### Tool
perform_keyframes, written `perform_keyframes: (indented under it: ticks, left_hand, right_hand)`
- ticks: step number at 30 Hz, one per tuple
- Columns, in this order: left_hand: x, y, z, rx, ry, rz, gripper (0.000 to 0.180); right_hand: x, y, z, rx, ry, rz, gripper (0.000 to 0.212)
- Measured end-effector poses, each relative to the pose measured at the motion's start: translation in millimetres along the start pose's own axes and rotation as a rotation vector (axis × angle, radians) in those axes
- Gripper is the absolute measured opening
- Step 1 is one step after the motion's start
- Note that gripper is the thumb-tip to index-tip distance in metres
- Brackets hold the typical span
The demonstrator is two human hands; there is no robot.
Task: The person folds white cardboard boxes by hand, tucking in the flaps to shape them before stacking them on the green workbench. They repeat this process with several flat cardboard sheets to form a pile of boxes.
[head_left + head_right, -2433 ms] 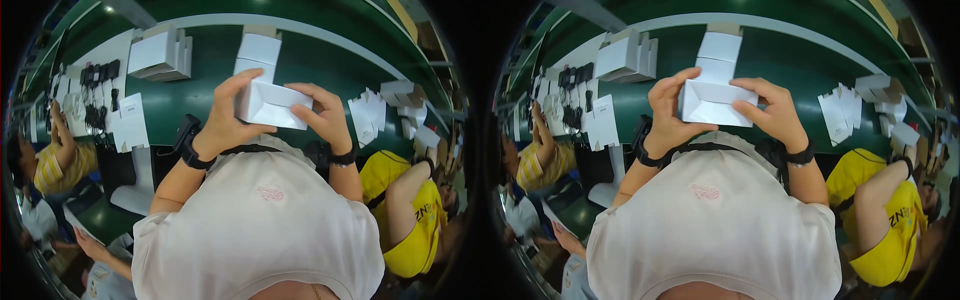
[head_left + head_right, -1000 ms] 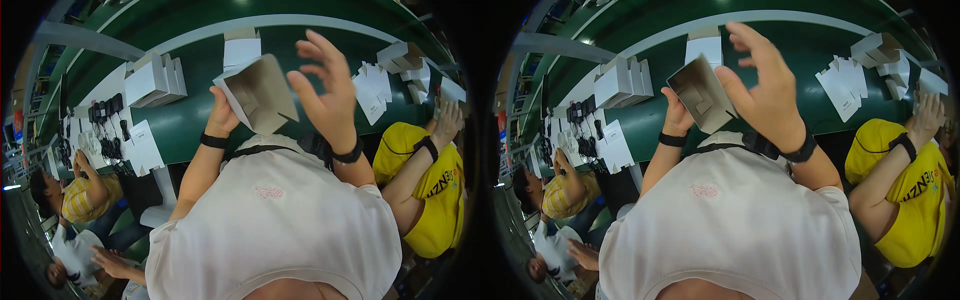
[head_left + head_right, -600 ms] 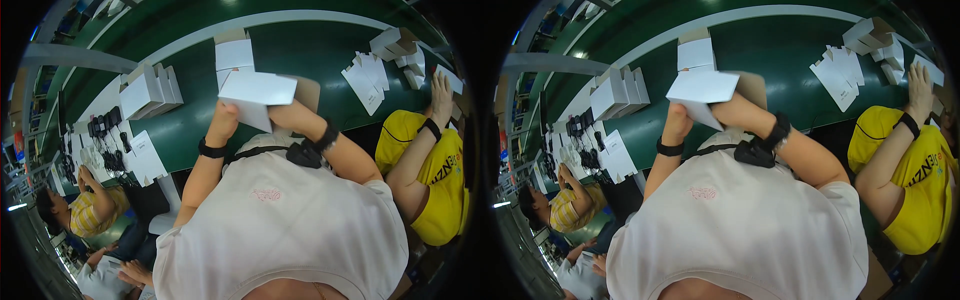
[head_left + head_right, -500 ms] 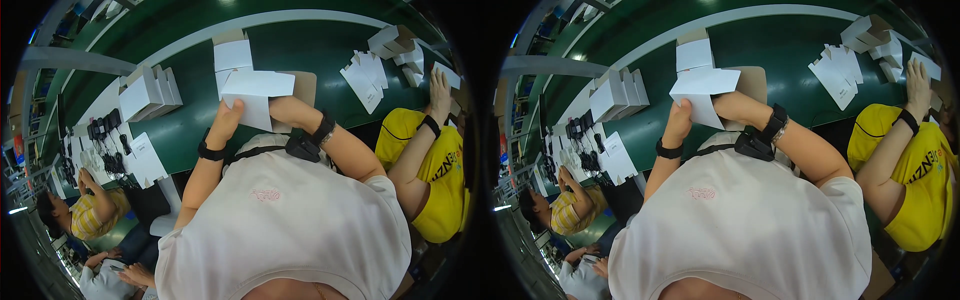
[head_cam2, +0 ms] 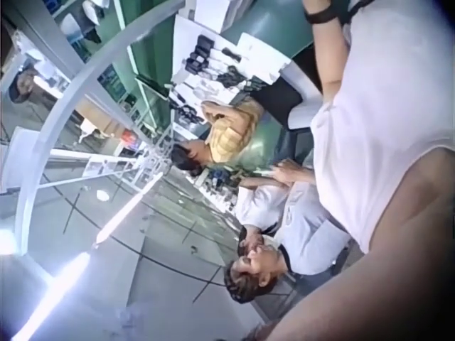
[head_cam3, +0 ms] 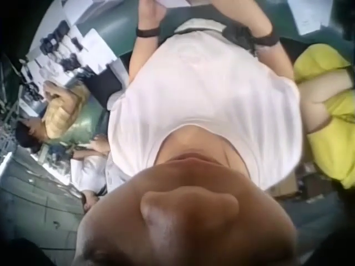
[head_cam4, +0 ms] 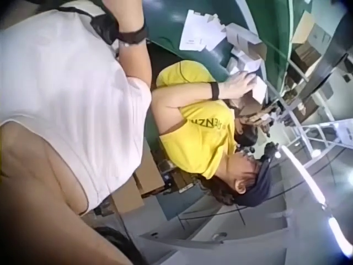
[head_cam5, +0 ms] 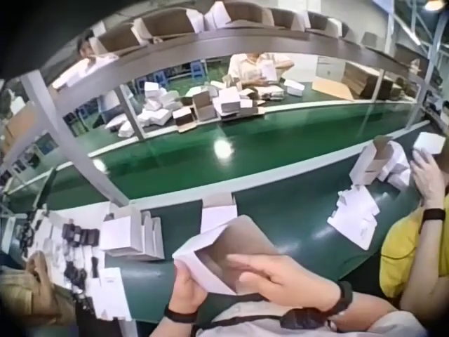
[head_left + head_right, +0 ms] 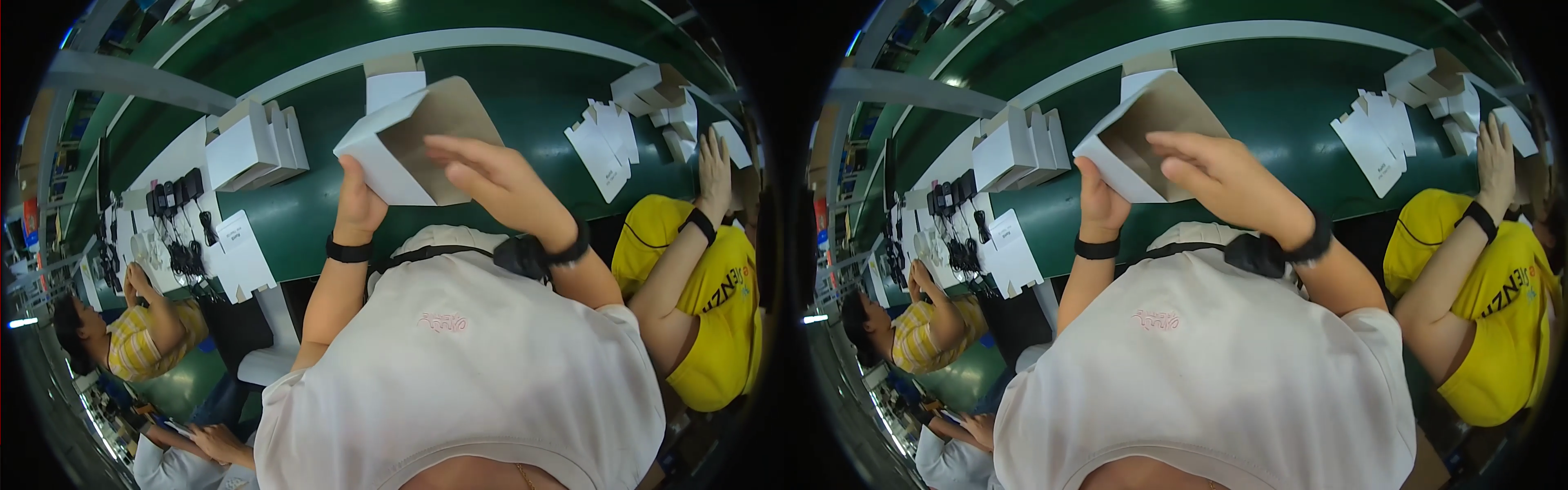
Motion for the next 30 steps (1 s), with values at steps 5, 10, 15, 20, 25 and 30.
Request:
perform_keyframes:
  ticks: [5, 10, 15, 20, 25, 30]
  left_hand:
    - [7.5, -10.2, 9.8, -0.449, -0.003, -0.086, 0.068]
    - [5.4, -24.5, 13.2, 0.007, -0.049, -0.039, 0.065]
    - [1.8, -63.1, 30.8, 0.443, -0.089, -0.206, 0.076]
    - [-2.5, -74.2, 40.2, 0.596, -0.087, -0.198, 0.072]
    - [-2.3, -76.4, 37.5, 0.654, -0.117, -0.178, 0.061]
    - [2.4, -58.3, 34.0, 0.611, -0.141, -0.167, 0.061]
  right_hand:
    - [-45.2, -6.4, -42.8, -0.405, 0.4, 0.154, 0.034]
    - [-31.7, -7.8, -30.0, -0.586, 0.316, 0.346, 0.033]
    - [17.5, 20.9, 48.5, 0.207, -0.075, 0.26, 0.023]
    - [35.5, 21.8, 89.0, 0.647, -0.226, 0.18, 0.019]
    - [32.7, 11.0, 71.7, 0.789, -0.247, 0.237, 0.019]
    - [34.5, 22.1, 76.2, 0.792, -0.014, 0.096, 0.027]
Point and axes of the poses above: each hand's wrist, its own x-axis towards the middle knuckle, its own y-axis out of the back of the hand, z = x × y, the point moved 7 cm from there along x, towards the middle knuckle, and after that the axes turned 15 degrees about -y, right-handed, at the moved point
